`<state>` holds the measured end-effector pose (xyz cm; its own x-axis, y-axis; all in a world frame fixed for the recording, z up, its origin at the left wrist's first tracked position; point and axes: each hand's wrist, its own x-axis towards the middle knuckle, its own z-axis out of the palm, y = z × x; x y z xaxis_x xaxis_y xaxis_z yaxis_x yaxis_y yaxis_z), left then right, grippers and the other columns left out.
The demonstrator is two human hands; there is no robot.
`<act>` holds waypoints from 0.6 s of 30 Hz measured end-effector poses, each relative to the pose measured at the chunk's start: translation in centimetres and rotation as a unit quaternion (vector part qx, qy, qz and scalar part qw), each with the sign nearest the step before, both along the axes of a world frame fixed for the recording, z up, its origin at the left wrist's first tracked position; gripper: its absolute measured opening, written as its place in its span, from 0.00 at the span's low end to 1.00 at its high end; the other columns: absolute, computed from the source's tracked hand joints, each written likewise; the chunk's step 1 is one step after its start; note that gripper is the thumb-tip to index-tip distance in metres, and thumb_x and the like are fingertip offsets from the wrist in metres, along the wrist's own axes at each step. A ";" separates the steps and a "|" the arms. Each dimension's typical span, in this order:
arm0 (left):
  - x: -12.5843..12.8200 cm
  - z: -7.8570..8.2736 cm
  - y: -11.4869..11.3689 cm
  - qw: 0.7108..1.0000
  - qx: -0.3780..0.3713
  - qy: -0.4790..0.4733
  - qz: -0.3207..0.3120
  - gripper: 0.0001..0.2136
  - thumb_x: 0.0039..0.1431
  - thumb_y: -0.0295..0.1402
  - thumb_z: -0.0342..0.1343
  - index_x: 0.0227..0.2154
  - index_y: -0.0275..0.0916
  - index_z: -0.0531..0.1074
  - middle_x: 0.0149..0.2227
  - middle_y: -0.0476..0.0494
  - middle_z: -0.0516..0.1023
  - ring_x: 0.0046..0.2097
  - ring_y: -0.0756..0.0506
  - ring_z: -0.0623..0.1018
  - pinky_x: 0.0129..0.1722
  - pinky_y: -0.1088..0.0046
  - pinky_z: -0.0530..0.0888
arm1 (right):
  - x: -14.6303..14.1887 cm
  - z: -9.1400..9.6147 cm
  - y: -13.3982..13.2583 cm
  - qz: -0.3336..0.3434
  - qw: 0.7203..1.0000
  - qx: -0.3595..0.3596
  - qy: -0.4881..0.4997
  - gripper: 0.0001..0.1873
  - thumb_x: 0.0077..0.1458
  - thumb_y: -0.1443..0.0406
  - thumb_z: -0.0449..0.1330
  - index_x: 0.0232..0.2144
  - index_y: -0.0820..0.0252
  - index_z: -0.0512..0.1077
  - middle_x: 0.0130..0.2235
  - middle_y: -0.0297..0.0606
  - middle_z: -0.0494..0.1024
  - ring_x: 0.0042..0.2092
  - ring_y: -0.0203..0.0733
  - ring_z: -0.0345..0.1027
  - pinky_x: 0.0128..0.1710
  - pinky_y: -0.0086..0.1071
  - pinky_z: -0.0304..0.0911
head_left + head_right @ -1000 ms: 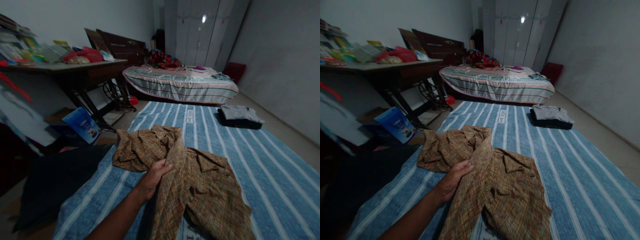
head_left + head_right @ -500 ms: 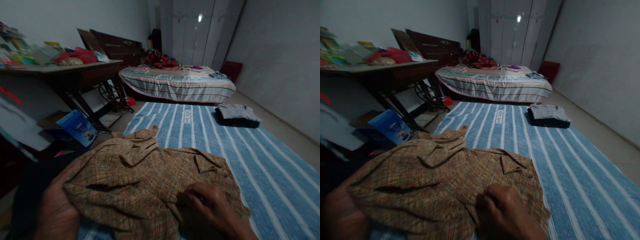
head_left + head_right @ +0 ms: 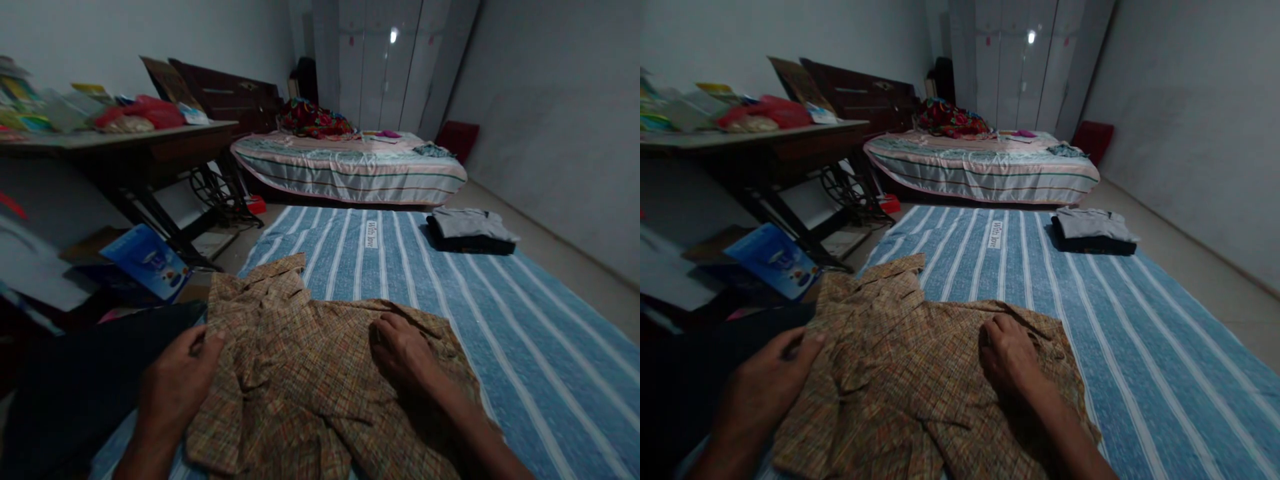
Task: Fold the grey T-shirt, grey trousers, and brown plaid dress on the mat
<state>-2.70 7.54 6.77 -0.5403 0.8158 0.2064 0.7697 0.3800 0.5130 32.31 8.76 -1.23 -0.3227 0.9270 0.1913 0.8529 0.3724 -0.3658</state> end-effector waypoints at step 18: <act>-0.1 -3.6 4.0 0.974 -0.109 0.107 -0.168 0.24 0.52 0.48 0.44 0.40 0.36 0.76 0.44 0.36 0.80 0.46 0.37 0.78 0.47 0.65 0.73 | -0.2 -3.3 0.0 -0.016 0.992 0.126 0.017 0.10 0.60 0.66 0.54 0.42 0.56 0.73 0.50 0.43 0.73 0.51 0.49 0.65 0.50 0.43 0.62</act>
